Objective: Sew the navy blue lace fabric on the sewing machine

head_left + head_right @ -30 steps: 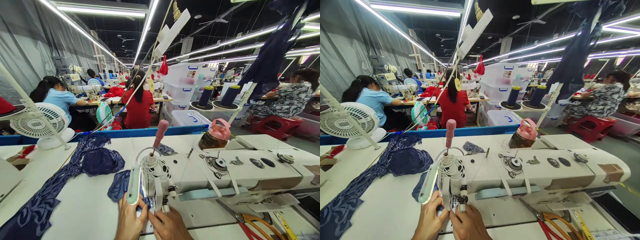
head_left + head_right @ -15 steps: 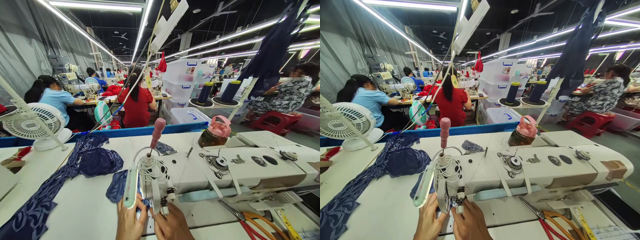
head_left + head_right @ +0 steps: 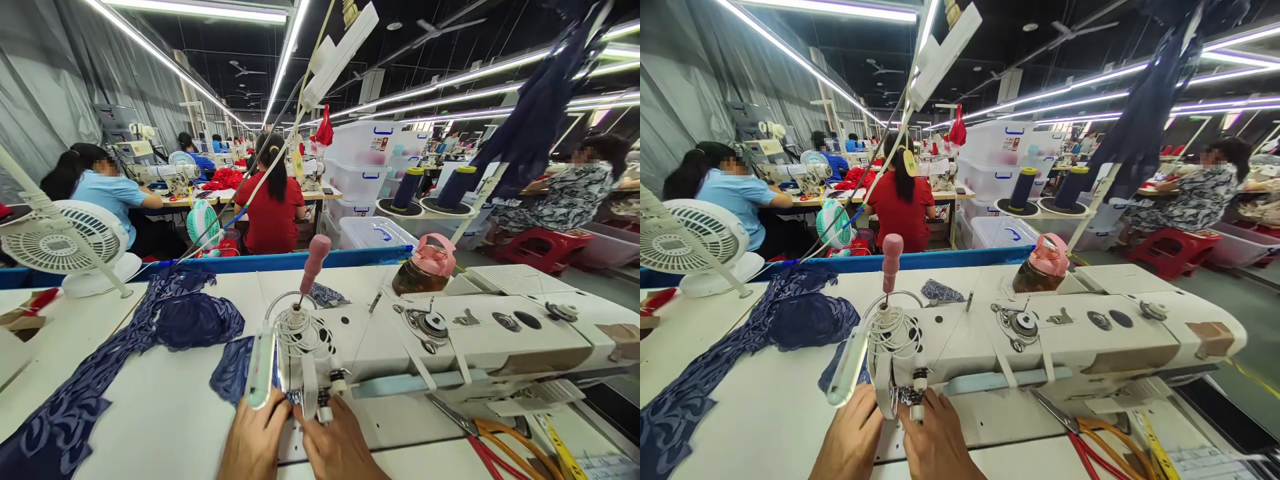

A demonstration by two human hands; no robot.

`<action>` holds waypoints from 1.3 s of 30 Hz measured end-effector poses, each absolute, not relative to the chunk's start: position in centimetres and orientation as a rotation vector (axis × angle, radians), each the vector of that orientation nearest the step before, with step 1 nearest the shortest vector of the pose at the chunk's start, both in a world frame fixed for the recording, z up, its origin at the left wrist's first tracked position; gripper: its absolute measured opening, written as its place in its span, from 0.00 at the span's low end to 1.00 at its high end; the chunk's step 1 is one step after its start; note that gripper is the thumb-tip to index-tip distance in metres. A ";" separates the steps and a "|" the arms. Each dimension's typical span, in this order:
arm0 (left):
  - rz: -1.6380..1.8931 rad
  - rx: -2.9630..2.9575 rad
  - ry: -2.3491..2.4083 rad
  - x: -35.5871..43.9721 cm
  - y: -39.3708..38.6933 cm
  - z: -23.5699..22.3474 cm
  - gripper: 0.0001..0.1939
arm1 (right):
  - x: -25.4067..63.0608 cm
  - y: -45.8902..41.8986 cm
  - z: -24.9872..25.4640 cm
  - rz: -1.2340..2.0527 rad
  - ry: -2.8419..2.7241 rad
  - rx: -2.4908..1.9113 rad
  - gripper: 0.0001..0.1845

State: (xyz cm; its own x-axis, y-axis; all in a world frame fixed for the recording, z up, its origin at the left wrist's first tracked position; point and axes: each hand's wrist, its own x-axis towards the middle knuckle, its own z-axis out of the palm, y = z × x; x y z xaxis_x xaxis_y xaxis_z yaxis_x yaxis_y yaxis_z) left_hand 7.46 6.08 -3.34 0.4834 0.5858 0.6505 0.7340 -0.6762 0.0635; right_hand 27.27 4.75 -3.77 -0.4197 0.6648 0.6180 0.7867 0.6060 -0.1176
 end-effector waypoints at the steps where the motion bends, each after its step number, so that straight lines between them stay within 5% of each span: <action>1: -0.974 -2.487 -1.061 7.5 6.1 -3.1 0.20 | 27.3 4.8 -3.6 -0.253 -2.181 -1.151 0.24; 12: -1.075 -2.286 -1.070 8.4 5.8 -5.4 0.24 | 27.3 5.0 -2.7 -0.205 -1.973 -1.153 0.13; 20: -1.136 -2.269 -1.080 8.6 5.9 -5.4 0.20 | 27.4 5.1 -2.1 -0.257 -2.152 -1.148 0.26; 32: -0.941 -2.390 -1.146 7.9 5.2 -4.0 0.19 | 27.4 4.9 -3.3 -0.155 -2.026 -1.095 0.18; 39: -0.959 -2.424 -1.122 7.4 5.4 -4.0 0.18 | 27.3 5.2 -2.4 -0.215 -2.138 -1.107 0.26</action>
State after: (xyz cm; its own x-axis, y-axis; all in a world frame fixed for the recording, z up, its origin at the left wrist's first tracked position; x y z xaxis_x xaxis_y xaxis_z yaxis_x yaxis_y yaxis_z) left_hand 7.38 5.45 -3.97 0.4714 0.5589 0.6822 0.7609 -0.6489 0.0059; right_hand 27.30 5.17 -2.42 -0.3821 0.6496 0.6573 0.7673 0.6194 -0.1661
